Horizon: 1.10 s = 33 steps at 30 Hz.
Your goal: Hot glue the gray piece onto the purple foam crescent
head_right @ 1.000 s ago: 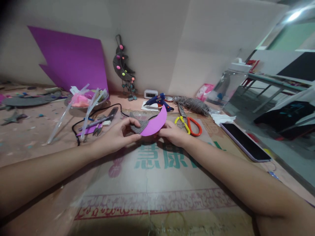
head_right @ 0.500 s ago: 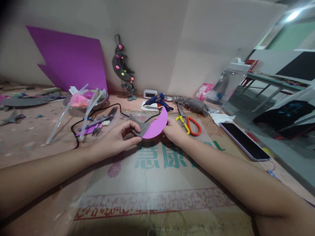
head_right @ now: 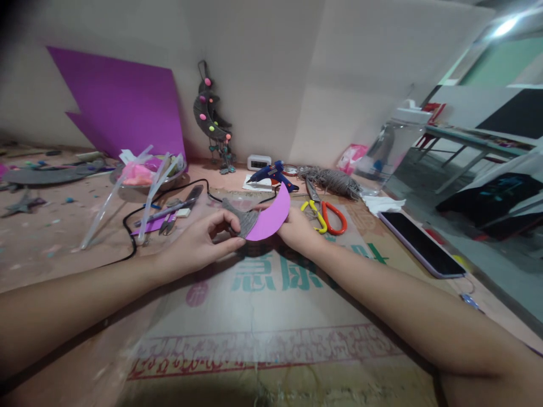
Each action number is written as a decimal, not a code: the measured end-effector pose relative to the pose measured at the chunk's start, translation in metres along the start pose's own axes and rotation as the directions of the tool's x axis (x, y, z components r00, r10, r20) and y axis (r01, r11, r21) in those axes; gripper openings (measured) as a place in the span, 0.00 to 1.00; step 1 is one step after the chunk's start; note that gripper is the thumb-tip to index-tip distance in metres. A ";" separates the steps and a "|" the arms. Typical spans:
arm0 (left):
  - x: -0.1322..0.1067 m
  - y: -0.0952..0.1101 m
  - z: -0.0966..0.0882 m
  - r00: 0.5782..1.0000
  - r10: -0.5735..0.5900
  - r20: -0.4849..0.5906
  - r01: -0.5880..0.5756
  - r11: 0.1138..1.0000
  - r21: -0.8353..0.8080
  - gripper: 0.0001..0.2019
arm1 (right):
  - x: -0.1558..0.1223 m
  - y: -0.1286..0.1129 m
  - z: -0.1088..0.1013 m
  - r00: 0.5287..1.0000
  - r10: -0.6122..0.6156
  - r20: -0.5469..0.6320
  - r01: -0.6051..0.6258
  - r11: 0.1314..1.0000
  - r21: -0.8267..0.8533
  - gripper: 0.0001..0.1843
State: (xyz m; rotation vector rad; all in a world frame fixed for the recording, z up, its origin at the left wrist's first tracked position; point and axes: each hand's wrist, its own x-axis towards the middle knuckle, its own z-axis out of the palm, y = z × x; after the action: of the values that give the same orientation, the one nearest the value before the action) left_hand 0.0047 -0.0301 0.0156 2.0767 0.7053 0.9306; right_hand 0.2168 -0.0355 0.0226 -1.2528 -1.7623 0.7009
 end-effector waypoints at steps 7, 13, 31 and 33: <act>0.004 -0.005 -0.004 0.986 0.040 -0.163 -0.007 0.980 0.198 0.04 | -0.004 0.001 0.000 0.993 0.103 -0.053 -0.087 0.966 0.243 0.11; 0.003 -0.007 -0.003 0.994 0.070 -0.083 -0.054 0.983 0.174 0.07 | -0.011 -0.008 0.002 0.976 0.176 0.127 -0.205 0.941 0.268 0.18; 0.003 -0.004 -0.004 0.993 0.005 -0.115 0.019 0.978 0.206 0.06 | -0.014 -0.010 0.008 0.959 0.207 0.194 -0.252 0.936 0.244 0.18; 0.003 -0.003 -0.004 0.993 0.006 -0.114 0.018 0.979 0.203 0.06 | -0.013 -0.010 0.008 0.958 0.210 0.197 -0.255 0.937 0.237 0.18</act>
State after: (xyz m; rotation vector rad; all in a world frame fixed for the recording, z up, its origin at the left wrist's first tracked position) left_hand 0.0025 -0.0248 0.0157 2.2101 0.8989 1.0161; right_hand 0.2072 -0.0514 0.0228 -1.2602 -1.6026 1.1684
